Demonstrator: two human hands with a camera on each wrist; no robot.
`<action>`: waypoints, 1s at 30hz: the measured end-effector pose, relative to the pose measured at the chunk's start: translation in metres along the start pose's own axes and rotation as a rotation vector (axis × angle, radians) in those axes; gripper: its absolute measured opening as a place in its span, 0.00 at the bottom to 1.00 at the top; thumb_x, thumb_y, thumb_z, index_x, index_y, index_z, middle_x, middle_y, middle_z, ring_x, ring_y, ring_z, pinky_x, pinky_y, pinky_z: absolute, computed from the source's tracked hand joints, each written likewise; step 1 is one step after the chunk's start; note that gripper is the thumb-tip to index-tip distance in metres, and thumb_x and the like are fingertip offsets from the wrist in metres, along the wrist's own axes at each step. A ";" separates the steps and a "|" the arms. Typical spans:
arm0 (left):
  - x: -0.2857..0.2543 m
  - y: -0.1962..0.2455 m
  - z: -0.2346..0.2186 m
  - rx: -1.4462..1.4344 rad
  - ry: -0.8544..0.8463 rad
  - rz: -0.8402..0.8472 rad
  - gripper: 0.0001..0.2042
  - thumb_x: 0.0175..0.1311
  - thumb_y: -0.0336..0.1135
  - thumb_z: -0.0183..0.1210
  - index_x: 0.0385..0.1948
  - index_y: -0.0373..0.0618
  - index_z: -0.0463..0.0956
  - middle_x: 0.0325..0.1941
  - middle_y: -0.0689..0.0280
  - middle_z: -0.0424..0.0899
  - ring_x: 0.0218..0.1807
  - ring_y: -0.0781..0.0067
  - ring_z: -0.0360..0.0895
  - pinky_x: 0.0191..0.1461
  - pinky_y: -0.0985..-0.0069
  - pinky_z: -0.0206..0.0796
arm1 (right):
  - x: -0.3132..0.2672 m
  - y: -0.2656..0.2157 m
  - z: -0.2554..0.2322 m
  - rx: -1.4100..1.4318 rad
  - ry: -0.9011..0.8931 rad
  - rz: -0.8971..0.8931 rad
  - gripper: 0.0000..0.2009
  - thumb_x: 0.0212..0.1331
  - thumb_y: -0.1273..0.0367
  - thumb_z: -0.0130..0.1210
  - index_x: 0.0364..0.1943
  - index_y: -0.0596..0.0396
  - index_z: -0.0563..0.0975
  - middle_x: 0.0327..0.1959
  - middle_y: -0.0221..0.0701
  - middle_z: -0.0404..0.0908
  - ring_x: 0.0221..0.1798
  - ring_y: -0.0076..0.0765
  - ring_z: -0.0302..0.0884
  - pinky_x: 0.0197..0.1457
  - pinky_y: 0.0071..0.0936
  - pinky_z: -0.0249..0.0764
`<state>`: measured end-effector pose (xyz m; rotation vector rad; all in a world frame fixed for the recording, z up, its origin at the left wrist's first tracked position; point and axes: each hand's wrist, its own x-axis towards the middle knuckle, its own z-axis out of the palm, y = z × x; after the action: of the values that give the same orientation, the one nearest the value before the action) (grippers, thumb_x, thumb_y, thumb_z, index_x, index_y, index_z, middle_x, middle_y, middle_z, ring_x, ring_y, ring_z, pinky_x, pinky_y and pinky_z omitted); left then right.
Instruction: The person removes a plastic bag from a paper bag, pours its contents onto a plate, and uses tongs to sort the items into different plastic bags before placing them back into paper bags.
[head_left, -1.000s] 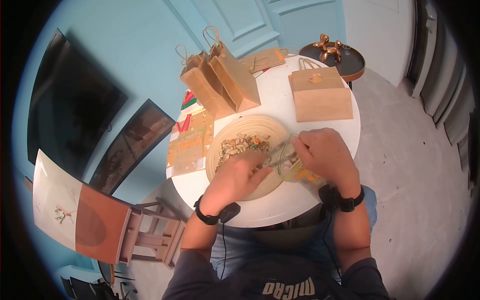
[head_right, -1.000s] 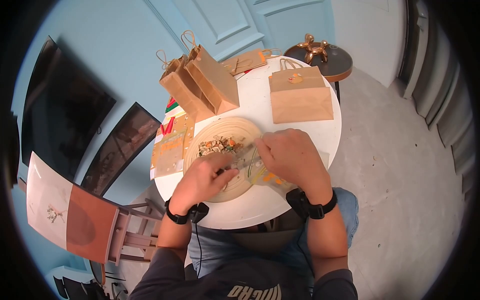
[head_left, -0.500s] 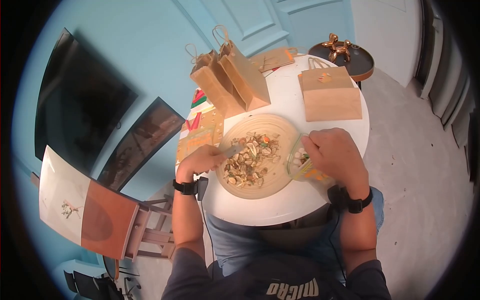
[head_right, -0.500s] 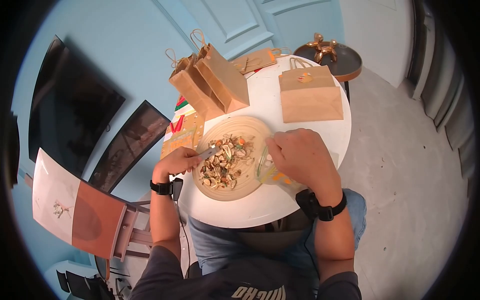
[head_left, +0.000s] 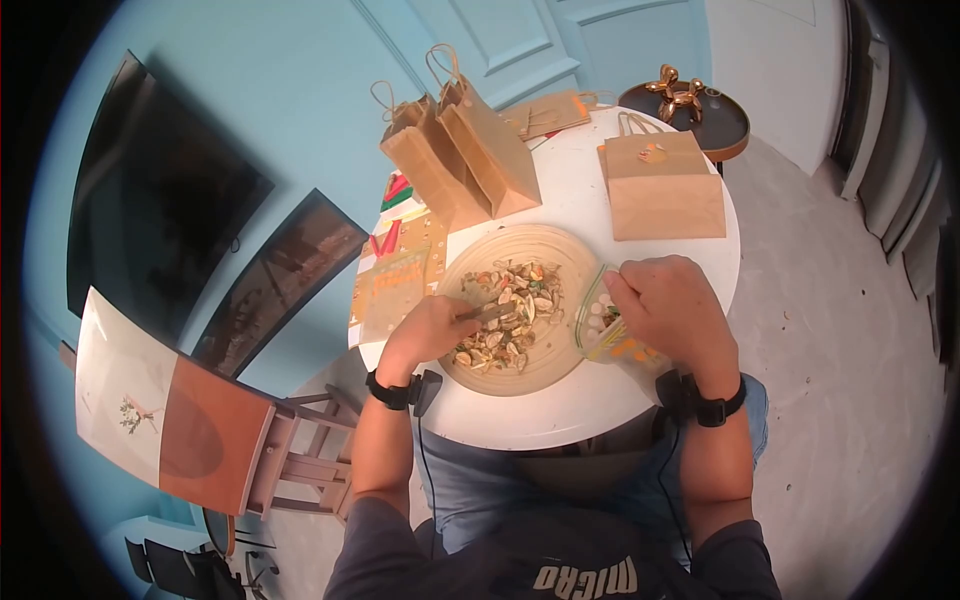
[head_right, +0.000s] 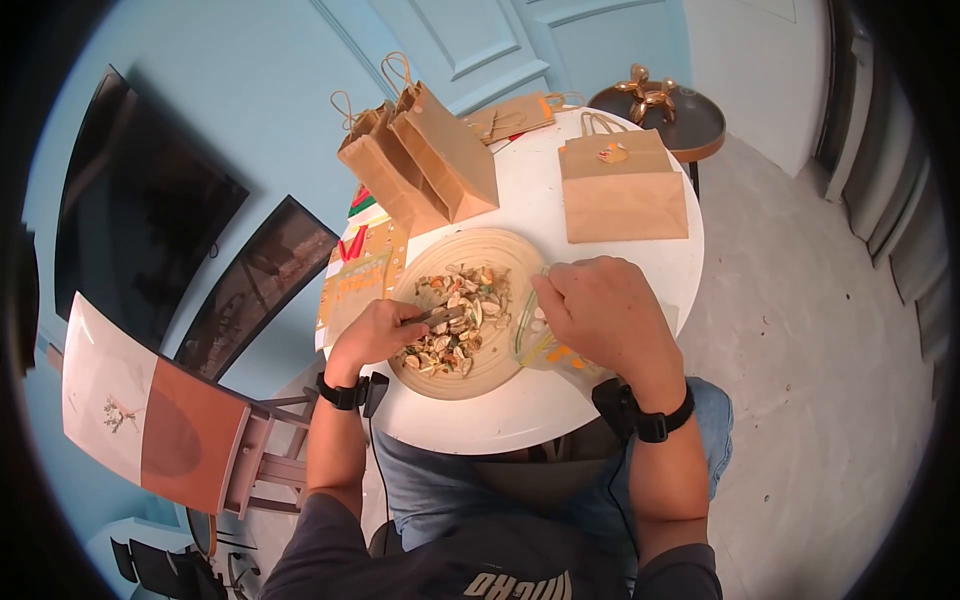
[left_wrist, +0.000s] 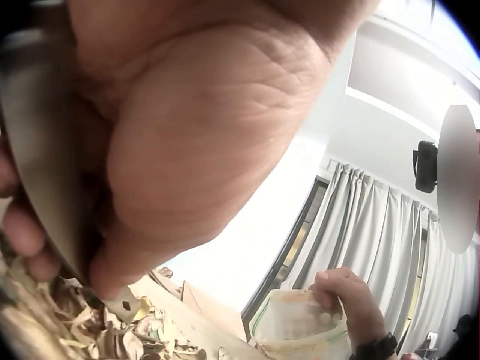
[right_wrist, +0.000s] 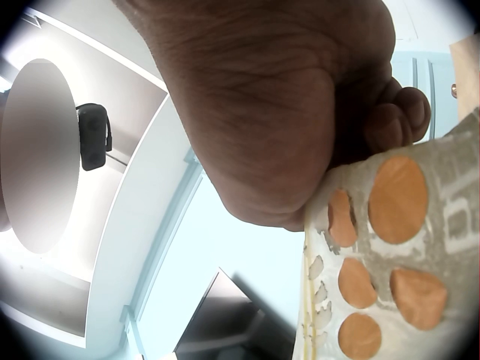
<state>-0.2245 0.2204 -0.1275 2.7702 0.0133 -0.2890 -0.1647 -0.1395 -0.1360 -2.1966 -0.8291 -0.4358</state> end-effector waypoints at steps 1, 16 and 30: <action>0.000 0.001 0.001 0.000 0.002 0.003 0.14 0.72 0.38 0.70 0.48 0.36 0.91 0.32 0.42 0.87 0.36 0.42 0.86 0.45 0.56 0.76 | 0.000 0.000 0.000 0.003 0.004 -0.002 0.20 0.76 0.63 0.60 0.23 0.59 0.84 0.22 0.48 0.83 0.29 0.60 0.84 0.39 0.53 0.78; -0.018 0.017 -0.017 -0.012 0.073 0.016 0.10 0.74 0.36 0.68 0.42 0.36 0.90 0.29 0.44 0.84 0.32 0.45 0.82 0.43 0.58 0.74 | 0.001 0.000 0.001 0.007 0.000 -0.020 0.21 0.76 0.63 0.59 0.22 0.59 0.83 0.24 0.49 0.83 0.31 0.62 0.84 0.41 0.54 0.78; -0.015 0.110 -0.025 -0.060 0.116 0.365 0.15 0.73 0.39 0.69 0.52 0.37 0.89 0.38 0.44 0.89 0.38 0.42 0.86 0.46 0.56 0.76 | 0.001 -0.002 -0.002 0.003 0.006 -0.002 0.19 0.76 0.63 0.59 0.24 0.58 0.84 0.24 0.48 0.84 0.31 0.62 0.84 0.41 0.55 0.79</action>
<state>-0.2291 0.1261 -0.0638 2.6589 -0.4412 -0.0317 -0.1650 -0.1397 -0.1330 -2.1908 -0.8281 -0.4418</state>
